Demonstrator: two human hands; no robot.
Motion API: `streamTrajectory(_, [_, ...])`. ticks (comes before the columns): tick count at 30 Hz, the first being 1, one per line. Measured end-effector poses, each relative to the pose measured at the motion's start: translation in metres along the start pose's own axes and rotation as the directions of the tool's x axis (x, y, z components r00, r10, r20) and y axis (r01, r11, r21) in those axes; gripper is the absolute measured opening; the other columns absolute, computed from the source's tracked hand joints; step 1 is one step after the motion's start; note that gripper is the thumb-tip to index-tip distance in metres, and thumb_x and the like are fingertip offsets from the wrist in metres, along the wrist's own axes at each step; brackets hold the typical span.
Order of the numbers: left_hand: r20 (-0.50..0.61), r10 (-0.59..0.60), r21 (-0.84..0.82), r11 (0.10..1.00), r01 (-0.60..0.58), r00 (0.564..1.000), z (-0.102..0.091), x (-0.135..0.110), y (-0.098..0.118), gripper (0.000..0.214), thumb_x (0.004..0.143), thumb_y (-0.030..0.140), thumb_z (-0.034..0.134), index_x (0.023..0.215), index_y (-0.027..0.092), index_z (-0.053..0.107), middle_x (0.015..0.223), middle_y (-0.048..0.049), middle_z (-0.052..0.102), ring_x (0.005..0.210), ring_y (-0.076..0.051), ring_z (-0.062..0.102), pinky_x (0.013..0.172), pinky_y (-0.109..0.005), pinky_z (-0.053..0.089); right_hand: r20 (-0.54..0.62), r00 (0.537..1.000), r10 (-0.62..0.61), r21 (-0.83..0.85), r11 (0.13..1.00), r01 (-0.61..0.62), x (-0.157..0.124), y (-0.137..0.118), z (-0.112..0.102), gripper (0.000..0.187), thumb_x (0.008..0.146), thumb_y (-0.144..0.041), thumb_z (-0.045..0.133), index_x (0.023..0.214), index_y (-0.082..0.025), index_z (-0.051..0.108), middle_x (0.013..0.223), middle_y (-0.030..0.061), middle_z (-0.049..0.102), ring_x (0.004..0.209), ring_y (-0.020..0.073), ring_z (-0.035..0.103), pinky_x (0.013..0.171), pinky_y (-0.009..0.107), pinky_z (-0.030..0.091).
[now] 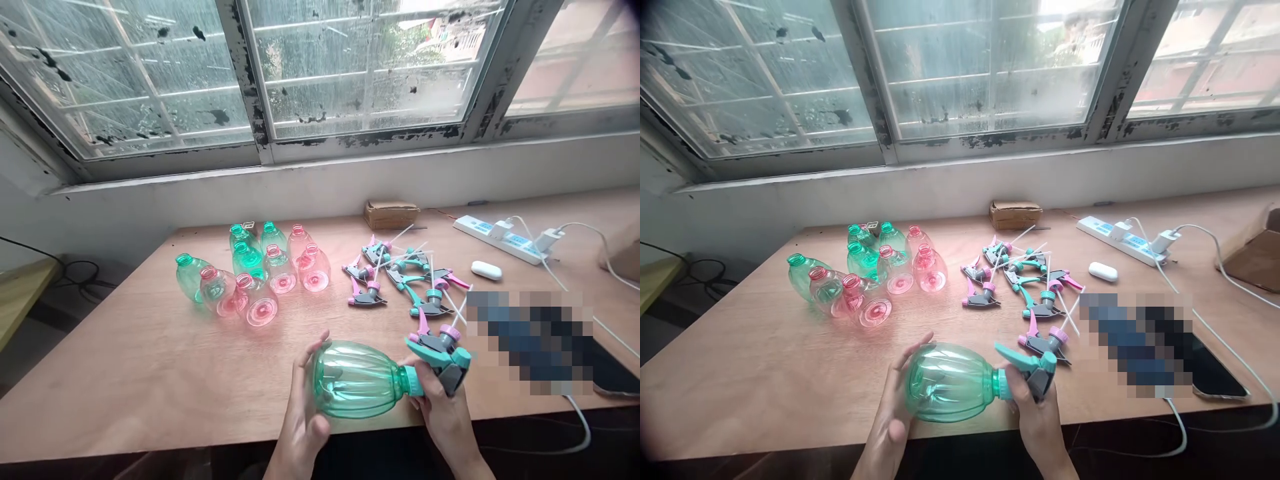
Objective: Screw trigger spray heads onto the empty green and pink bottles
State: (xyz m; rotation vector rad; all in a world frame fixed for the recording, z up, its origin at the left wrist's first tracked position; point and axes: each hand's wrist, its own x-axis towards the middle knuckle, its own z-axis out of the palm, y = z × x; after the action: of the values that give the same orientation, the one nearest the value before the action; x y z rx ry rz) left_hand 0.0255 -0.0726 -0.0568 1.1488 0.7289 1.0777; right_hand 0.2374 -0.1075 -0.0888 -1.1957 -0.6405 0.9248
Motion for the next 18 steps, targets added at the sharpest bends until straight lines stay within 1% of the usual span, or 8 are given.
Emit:
streamTrajectory(2, [-0.138, -0.124, -0.082, 0.990, 0.113, 0.983, 0.015, 0.002, 0.008, 0.075, 0.088, 0.081, 0.054, 0.145, 0.032, 0.060, 0.164, -0.0084, 0.050, 0.156, -0.037, 0.035, 0.125, -0.054, 0.035, 0.049, 0.997, -0.054, -0.050, 0.997, 0.056, -0.006, -0.004, -0.003, 0.041, 0.084, -0.062, 0.082, 0.073, -0.023, 0.071, 0.065, 0.0011, 0.058, 0.054, 0.0191, 0.046, 0.050, 0.031, 0.041])
streamTrajectory(4, [-0.244, -0.316, -0.208, 0.940, 0.269, 0.917, 0.029, 0.005, 0.017, 0.071, 0.096, 0.079, 0.041, 0.135, 0.027, 0.069, 0.156, -0.0092, 0.060, 0.152, -0.036, 0.043, 0.123, -0.053, 0.037, 0.159, 0.984, -0.084, -0.056, 0.994, 0.094, -0.009, -0.009, -0.006, 0.043, 0.084, -0.060, 0.082, 0.067, -0.022, 0.070, 0.062, 0.0005, 0.055, 0.053, 0.0172, 0.042, 0.049, 0.031, 0.039])
streamTrajectory(6, [-0.291, -0.361, -0.229, 0.925, 0.302, 0.886, 0.041, 0.005, 0.022, 0.059, 0.097, 0.071, 0.050, 0.128, 0.025, 0.071, 0.147, -0.0091, 0.067, 0.143, -0.035, 0.054, 0.116, -0.049, 0.046, 0.208, 0.976, -0.058, -0.041, 0.997, 0.068, -0.010, -0.016, -0.006, 0.041, 0.081, -0.056, 0.085, 0.067, -0.021, 0.071, 0.060, -0.0009, 0.053, 0.052, 0.0146, 0.038, 0.047, 0.028, 0.035])
streamTrajectory(7, [-0.316, -0.334, -0.209, 0.937, 0.278, 0.888, 0.046, 0.005, 0.023, 0.053, 0.096, 0.067, 0.056, 0.124, 0.025, 0.070, 0.144, -0.0094, 0.068, 0.137, -0.035, 0.059, 0.110, -0.047, 0.050, 0.188, 0.982, -0.030, -0.024, 0.999, 0.035, -0.009, -0.019, -0.005, 0.038, 0.079, -0.054, 0.088, 0.070, -0.021, 0.071, 0.062, -0.0010, 0.055, 0.051, 0.0134, 0.037, 0.046, 0.026, 0.033])
streamTrajectory(10, [-0.406, -0.139, -0.033, 0.990, 0.137, 0.903, 0.061, -0.002, 0.019, 0.042, 0.095, 0.060, 0.062, 0.117, 0.024, 0.066, 0.135, -0.0101, 0.070, 0.123, -0.035, 0.067, 0.101, -0.045, 0.055, 0.051, 0.997, 0.058, 0.103, 0.993, -0.063, -0.007, -0.027, 0.002, 0.036, 0.077, -0.051, 0.090, 0.082, -0.022, 0.070, 0.066, -0.0026, 0.060, 0.048, 0.0090, 0.030, 0.044, 0.022, 0.030])
streamTrajectory(12, [-0.427, 0.083, 0.196, 0.981, 0.002, 0.900, 0.070, -0.009, 0.014, 0.036, 0.095, 0.054, 0.063, 0.117, 0.025, 0.066, 0.129, -0.0097, 0.069, 0.124, -0.035, 0.064, 0.105, -0.046, 0.052, 0.028, 0.991, 0.132, 0.216, 0.967, -0.135, -0.006, -0.031, 0.006, 0.040, 0.077, -0.055, 0.089, 0.084, -0.023, 0.067, 0.057, -0.0077, 0.047, 0.046, 0.0071, 0.021, 0.041, 0.019, 0.026])
streamTrajectory(15, [-0.301, 0.453, 0.474, 0.835, -0.280, 0.839, 0.080, -0.017, 0.011, 0.028, 0.093, 0.039, 0.070, 0.119, 0.029, 0.065, 0.123, -0.0093, 0.067, 0.121, -0.035, 0.063, 0.109, -0.049, 0.047, 0.089, 0.962, 0.259, 0.320, 0.907, -0.274, -0.008, -0.036, 0.006, 0.044, 0.077, -0.057, 0.089, 0.081, -0.023, 0.062, 0.053, -0.0132, 0.023, 0.046, 0.0065, 0.011, 0.038, 0.015, 0.019])
streamTrajectory(18, [-0.132, 0.625, 0.524, 0.702, -0.481, 0.769, 0.083, -0.019, 0.013, 0.034, 0.088, 0.031, 0.076, 0.120, 0.031, 0.066, 0.118, -0.0112, 0.070, 0.118, -0.038, 0.065, 0.107, -0.056, 0.048, 0.123, 0.941, 0.316, 0.327, 0.882, -0.339, -0.010, -0.039, 0.002, 0.043, 0.078, -0.056, 0.090, 0.082, -0.023, 0.063, 0.055, -0.0133, 0.023, 0.047, 0.0059, 0.009, 0.035, 0.013, 0.017])
